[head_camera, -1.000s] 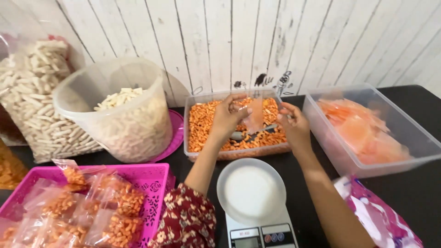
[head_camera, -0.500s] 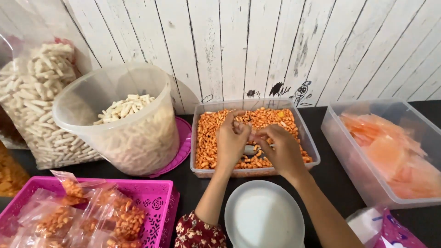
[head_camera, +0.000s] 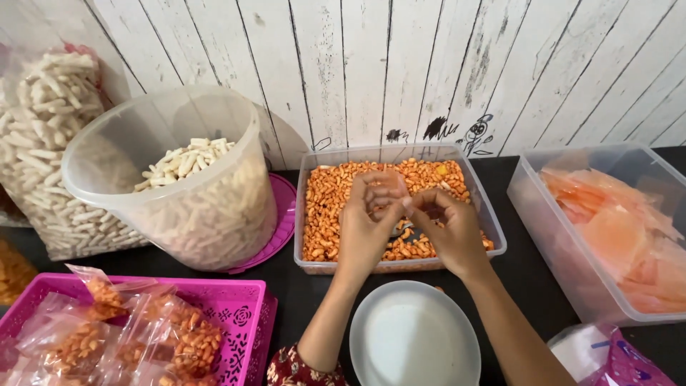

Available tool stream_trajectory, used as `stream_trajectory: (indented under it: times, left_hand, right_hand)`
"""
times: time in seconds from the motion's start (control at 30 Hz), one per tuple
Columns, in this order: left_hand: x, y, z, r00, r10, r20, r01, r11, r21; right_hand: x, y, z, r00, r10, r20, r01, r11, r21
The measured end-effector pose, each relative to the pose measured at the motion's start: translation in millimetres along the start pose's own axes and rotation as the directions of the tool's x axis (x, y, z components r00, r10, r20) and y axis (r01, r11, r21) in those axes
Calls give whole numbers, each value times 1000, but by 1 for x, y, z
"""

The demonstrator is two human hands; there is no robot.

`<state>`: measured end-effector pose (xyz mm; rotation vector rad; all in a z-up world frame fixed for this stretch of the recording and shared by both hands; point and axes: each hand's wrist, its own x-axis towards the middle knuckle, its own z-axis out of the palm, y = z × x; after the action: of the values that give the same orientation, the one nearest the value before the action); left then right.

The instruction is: Packaging small orange snacks into plastic bags, weighing them on a digital scale, and organizing the filled bags into a pink basket.

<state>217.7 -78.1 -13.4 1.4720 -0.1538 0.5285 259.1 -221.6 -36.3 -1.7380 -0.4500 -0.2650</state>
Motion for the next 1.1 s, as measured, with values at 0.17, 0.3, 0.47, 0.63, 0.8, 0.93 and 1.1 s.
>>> stream_trajectory:
  times: [0.17, 0.3, 0.47, 0.63, 0.8, 0.93, 1.1]
  left_hand:
    - [-3, -5, 1, 999, -48, 0, 48, 997, 59]
    - [-3, -9, 2, 998, -58, -21, 59, 995, 76]
    - [-2, -10, -2, 998, -45, -52, 53, 984, 168]
    - [-2, -23, -5, 998, -36, -48, 52, 916, 397]
    - [-2, -26, -4, 996, -70, -63, 90, 903, 420]
    - [-1, -26, -6, 995, -59, -77, 88, 890, 447]
    - [-3, -20, -6, 998, -66, 25, 39, 816, 577]
  right_hand:
    - [-3, 9, 0, 999, 25, 34, -27, 999, 32]
    - [-3, 10, -1, 998, -10, 55, 8, 999, 33]
    - [0, 12, -4, 1000, 8, 13, -9, 994, 108]
    - [1, 8, -13, 987, -100, -123, 92, 993, -70]
    - [-1, -9, -9, 858, -507, 78, 489, 763, -423]
    - [-3, 12, -6, 828, -527, 192, 542, 663, -517]
    - [-7, 5, -5, 903, -387, 187, 420, 706, -571]
